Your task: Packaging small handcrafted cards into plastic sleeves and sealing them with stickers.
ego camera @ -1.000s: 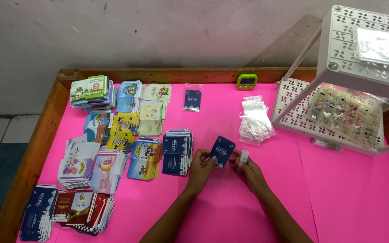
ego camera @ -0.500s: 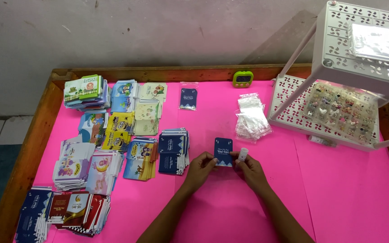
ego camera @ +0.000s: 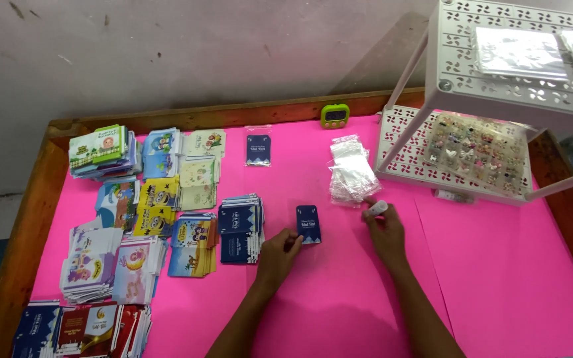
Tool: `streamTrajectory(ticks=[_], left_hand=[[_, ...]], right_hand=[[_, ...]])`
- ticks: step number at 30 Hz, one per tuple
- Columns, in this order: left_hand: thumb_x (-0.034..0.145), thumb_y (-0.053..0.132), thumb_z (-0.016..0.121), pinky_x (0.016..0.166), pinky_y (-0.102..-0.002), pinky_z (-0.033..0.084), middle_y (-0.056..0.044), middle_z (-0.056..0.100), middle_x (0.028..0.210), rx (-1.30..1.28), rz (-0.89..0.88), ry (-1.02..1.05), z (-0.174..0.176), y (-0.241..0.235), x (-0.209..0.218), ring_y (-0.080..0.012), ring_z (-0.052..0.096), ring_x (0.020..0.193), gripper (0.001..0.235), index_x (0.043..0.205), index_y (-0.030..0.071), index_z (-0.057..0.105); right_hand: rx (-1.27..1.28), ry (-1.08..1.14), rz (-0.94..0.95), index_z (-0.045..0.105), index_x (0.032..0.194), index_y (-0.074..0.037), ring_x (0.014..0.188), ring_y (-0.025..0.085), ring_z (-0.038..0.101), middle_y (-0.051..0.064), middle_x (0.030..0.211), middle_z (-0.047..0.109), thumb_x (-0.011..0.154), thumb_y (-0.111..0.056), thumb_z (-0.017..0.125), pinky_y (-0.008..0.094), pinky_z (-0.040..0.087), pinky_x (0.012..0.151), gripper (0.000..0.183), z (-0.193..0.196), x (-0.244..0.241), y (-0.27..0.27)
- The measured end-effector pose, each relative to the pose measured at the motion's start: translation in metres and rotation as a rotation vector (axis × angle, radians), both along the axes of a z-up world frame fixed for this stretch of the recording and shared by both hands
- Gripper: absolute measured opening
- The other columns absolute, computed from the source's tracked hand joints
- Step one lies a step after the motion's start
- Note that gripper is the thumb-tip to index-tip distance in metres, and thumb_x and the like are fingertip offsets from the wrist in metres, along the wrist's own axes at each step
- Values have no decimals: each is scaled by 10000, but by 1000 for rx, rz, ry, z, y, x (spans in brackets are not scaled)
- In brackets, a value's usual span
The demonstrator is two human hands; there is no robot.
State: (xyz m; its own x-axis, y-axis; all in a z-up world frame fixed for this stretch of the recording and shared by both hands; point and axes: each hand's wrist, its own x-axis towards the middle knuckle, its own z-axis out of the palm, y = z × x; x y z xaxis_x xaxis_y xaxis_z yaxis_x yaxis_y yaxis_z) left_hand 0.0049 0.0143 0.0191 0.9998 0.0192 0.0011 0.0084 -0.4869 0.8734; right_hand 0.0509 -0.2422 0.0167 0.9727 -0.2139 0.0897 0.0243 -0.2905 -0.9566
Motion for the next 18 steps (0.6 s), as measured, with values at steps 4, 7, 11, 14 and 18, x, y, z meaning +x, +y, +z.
streamTrajectory(ticks=[4, 7, 11, 14, 18], left_hand=[[993, 203, 709, 653, -368, 636, -165, 782, 846, 87, -1, -16, -3, 2, 0, -296, 782, 768, 148, 978, 60, 744], [969, 231, 733, 642, -363, 638, -150, 782, 821, 143, 26, 11, -3, 1, 0, -292, 781, 761, 157, 992, 75, 734], [956, 195, 734, 656, -399, 636, -171, 773, 815, 163, 44, 35, 2, 0, 0, -322, 777, 774, 180, 1055, 54, 682], [953, 169, 729, 665, -393, 634, -165, 761, 805, 177, 53, 28, 9, -1, 0, -314, 772, 775, 219, 1118, 53, 643], [946, 179, 733, 662, -385, 648, -146, 751, 809, 208, 56, -47, 9, -4, -2, -301, 773, 783, 261, 1160, 71, 628]], right_hand=[[-162, -87, -85, 719, 1297, -70, 935, 293, 666, 146, 1045, 602, 985, -159, 735, 439, 572, 906, 325, -19, 13, -36], [-359, -138, -180, 705, 1333, -51, 973, 342, 681, 169, 1073, 581, 969, -133, 763, 435, 602, 884, 377, -20, 17, -51], [-448, -149, -201, 693, 1308, -10, 1001, 385, 676, 194, 1072, 573, 968, -120, 753, 457, 599, 886, 363, -3, 14, -52], [-505, -134, -206, 681, 1246, 18, 1009, 400, 677, 197, 1072, 585, 949, -147, 774, 489, 596, 880, 353, 1, 15, -51], [-508, -104, -208, 640, 1260, 29, 1053, 413, 670, 205, 1100, 598, 894, -122, 809, 490, 592, 900, 431, -10, 18, -58]])
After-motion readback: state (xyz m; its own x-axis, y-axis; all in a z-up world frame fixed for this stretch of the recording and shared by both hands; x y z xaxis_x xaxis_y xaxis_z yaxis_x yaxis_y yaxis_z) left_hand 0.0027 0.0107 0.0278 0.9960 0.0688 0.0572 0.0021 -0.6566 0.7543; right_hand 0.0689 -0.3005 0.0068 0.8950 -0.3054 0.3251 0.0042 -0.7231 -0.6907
